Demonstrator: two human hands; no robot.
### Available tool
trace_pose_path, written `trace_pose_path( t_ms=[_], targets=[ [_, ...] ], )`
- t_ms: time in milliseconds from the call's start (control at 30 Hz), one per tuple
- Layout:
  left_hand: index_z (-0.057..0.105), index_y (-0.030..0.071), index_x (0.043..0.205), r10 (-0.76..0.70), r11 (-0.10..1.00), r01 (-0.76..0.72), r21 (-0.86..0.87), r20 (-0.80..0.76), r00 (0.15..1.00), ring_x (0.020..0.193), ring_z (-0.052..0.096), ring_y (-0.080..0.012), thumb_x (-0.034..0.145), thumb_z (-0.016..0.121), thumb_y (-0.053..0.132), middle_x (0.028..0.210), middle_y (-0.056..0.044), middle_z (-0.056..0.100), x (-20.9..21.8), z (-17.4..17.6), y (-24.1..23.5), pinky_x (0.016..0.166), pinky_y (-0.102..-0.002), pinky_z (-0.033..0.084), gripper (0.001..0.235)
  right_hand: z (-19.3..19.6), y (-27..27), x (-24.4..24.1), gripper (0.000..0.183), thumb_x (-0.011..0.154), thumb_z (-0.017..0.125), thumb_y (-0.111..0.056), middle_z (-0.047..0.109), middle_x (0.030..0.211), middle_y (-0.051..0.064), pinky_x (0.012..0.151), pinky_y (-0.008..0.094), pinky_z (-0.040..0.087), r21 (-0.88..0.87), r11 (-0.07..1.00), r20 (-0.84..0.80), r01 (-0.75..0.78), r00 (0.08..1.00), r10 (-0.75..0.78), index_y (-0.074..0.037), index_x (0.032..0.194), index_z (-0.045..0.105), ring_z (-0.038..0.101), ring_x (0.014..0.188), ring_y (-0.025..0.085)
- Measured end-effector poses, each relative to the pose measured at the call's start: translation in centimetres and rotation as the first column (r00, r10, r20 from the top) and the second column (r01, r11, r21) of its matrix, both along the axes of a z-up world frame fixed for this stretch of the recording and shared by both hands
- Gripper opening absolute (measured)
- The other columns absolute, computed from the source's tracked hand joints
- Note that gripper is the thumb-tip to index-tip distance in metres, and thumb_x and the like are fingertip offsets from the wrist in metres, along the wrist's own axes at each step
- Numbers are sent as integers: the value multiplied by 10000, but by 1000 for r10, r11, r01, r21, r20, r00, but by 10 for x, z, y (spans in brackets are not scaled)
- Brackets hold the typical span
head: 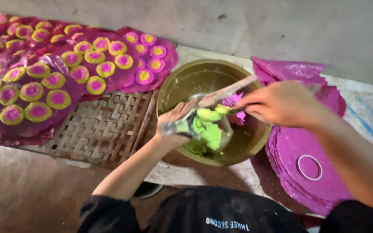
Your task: The person assembles decorative cakes by layering pink and green dough on a woven tray. They use a circular mold to shape the green dough into rings and place them on the pink base. The finished cakes are stacked and placed into a steamer.
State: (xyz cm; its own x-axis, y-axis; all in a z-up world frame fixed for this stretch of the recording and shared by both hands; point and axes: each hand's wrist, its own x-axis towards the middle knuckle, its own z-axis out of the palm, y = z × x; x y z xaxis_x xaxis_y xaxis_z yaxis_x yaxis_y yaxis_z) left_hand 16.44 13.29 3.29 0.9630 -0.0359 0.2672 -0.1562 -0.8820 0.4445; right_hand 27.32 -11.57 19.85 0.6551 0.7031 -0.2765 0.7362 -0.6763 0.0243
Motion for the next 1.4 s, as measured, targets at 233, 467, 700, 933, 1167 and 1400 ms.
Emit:
trace_pose_path(
  t_ms=[233,467,700,933,1167,1400],
  targets=[
    [662,71,1294,-145,766,165,-622,83,986,1075,721,-236,819,729,228,1176,-110,755,-6,-34,-24,905,-374,576,504,-51,8,-70,397,797,596,-165,691,943,86,526,406,569,-113,827,427,-551,725,541,-148,1187,665,702,666,250],
    [614,122,1323,81,995,-87,-45,-116,990,1156,632,-292,844,727,442,1359,-150,620,-1,-10,16,892,-409,540,587,30,-22,-78,455,865,565,-151,671,1115,54,550,369,583,-124,966,245,-228,936,252,-154,1318,610,729,727,235],
    [545,128,1454,-192,968,130,-213,-304,933,1331,571,-236,1036,572,380,1474,-89,595,18,-35,-9,1125,-376,452,489,-30,41,-78,379,886,565,-161,680,864,78,512,345,581,-287,873,409,-395,773,485,-10,1231,606,724,649,222],
    [518,195,1481,175,894,-328,-305,-436,883,1205,649,-219,817,679,515,1426,-61,613,3,-13,16,986,-370,558,755,44,-16,-88,601,824,598,-205,679,1172,83,569,356,583,-216,944,306,-250,901,309,-99,1413,553,713,680,218],
    [481,131,1453,-20,998,16,-55,-81,996,1379,472,-290,797,773,458,1552,-100,450,15,-26,-7,1058,-462,445,789,-17,41,-79,355,879,573,-152,666,865,76,502,359,580,-375,857,338,-353,809,481,3,1198,578,722,660,230],
    [717,272,1231,213,929,-272,-251,-237,948,1123,728,-171,936,713,363,1515,-13,602,7,-19,17,936,-334,619,309,31,-5,-86,461,955,547,-144,633,884,37,497,333,556,-276,945,232,-176,942,243,-127,1416,563,695,644,173]
  ],
)
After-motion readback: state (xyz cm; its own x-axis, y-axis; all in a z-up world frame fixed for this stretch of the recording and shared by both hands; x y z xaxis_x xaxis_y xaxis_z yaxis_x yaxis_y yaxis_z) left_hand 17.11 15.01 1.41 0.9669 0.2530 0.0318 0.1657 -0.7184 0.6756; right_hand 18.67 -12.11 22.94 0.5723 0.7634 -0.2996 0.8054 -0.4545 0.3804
